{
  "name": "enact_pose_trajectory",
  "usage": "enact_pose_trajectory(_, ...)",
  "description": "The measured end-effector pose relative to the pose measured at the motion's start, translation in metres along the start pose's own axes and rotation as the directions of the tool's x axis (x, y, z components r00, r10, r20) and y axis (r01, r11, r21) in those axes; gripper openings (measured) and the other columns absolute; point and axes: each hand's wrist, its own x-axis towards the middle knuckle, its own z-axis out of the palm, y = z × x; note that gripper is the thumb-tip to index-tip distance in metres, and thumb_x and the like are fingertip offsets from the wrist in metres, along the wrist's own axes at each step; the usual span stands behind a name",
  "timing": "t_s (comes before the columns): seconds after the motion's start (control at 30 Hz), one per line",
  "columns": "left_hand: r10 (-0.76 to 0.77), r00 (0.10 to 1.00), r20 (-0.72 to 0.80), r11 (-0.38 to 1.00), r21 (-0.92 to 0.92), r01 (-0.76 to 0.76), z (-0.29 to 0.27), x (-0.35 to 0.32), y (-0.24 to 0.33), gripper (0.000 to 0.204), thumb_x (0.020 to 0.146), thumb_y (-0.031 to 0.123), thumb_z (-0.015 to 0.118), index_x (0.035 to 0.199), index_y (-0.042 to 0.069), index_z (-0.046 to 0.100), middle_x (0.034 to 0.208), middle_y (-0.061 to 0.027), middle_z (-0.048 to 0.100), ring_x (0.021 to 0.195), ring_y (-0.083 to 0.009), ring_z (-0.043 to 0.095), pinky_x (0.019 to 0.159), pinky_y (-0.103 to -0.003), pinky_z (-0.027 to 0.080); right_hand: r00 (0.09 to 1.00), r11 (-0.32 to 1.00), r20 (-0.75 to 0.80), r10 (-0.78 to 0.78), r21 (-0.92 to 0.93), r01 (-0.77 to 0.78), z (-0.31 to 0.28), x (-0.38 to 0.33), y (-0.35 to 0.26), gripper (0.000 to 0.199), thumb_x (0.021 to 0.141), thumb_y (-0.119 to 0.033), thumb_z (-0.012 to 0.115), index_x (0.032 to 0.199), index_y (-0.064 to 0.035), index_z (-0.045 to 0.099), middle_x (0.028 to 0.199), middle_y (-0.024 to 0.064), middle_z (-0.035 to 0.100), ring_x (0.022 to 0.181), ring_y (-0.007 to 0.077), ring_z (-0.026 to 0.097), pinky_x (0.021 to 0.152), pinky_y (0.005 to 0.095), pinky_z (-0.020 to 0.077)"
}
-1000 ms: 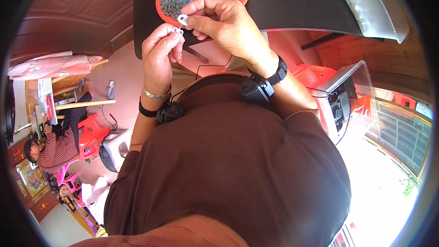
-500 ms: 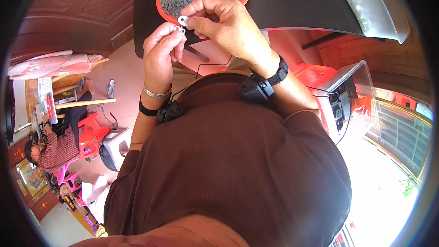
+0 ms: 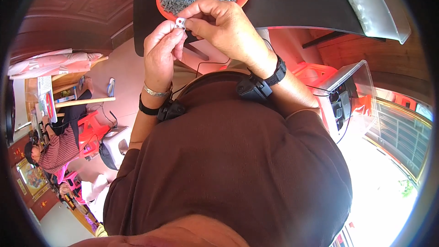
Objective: Assembling small white plastic components onto metal pins manually.
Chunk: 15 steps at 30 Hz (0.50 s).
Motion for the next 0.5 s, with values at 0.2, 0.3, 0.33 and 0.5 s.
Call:
enact_pose_trajectory(0.2, -0.014, 0.999, -0.031, 1.0, 0.0, 0.014, 0.003, 0.0, 0.004, 0.021, 0.091, 0.018, 0.049, 0.081, 0.002, 0.057, 0.061, 0.0022, 0.049, 0.052, -0.0042, 0.041, 0.048, -0.018, 0.03, 0.999, 0.994, -0.002, -0.05, 0.102, 0.05, 0.004, 0.001, 0.006, 0.018, 0.085, -0.002, 0.064, 0.103, -0.0019, 0.063, 0.083, 0.0003, 0.065, 0.074, 0.0047, 0.059, 0.069, 0.0201, 0.0505)
enact_pose_trajectory(0.3, -0.024, 0.999, -0.046, 1.0, -0.015, 0.024, 0.005, 0.001, 0.005, 0.021, 0.092, 0.019, 0.049, 0.086, 0.001, 0.059, 0.061, 0.0018, 0.05, 0.052, -0.0039, 0.043, 0.047, -0.018, 0.03, 0.998, 0.993, 0.013, -0.062, 0.101, 0.06, 0.004, -0.001, 0.002, 0.022, 0.082, -0.001, 0.067, 0.104, -0.0016, 0.062, 0.084, 0.0007, 0.065, 0.075, 0.0048, 0.06, 0.069, 0.0201, 0.0506)
enact_pose_trajectory(0.33, -0.024, 0.999, -0.048, 1.0, -0.014, 0.023, 0.006, 0.001, 0.005, 0.021, 0.092, 0.019, 0.049, 0.086, 0.001, 0.059, 0.061, 0.0018, 0.05, 0.052, -0.0039, 0.043, 0.047, -0.018, 0.03, 0.998, 0.993, 0.016, -0.062, 0.103, 0.061, 0.003, -0.001, 0.002, 0.022, 0.082, -0.001, 0.067, 0.104, -0.0016, 0.062, 0.084, 0.0007, 0.065, 0.075, 0.0048, 0.06, 0.069, 0.0201, 0.0506)
enact_pose_trajectory(0.5, -0.09, 0.995, -0.043, 0.986, -0.144, 0.083, 0.008, 0.001, 0.002, 0.024, 0.09, 0.02, 0.053, 0.093, -0.002, 0.063, 0.064, 0.0002, 0.055, 0.051, -0.0033, 0.045, 0.045, -0.017, 0.032, 0.989, 0.97, -0.025, -0.144, -0.203, 0.136, 0.001, -0.004, -0.004, 0.024, 0.077, -0.003, 0.071, 0.1, -0.0008, 0.063, 0.082, 0.0022, 0.065, 0.072, 0.0061, 0.061, 0.065, 0.0207, 0.0504)
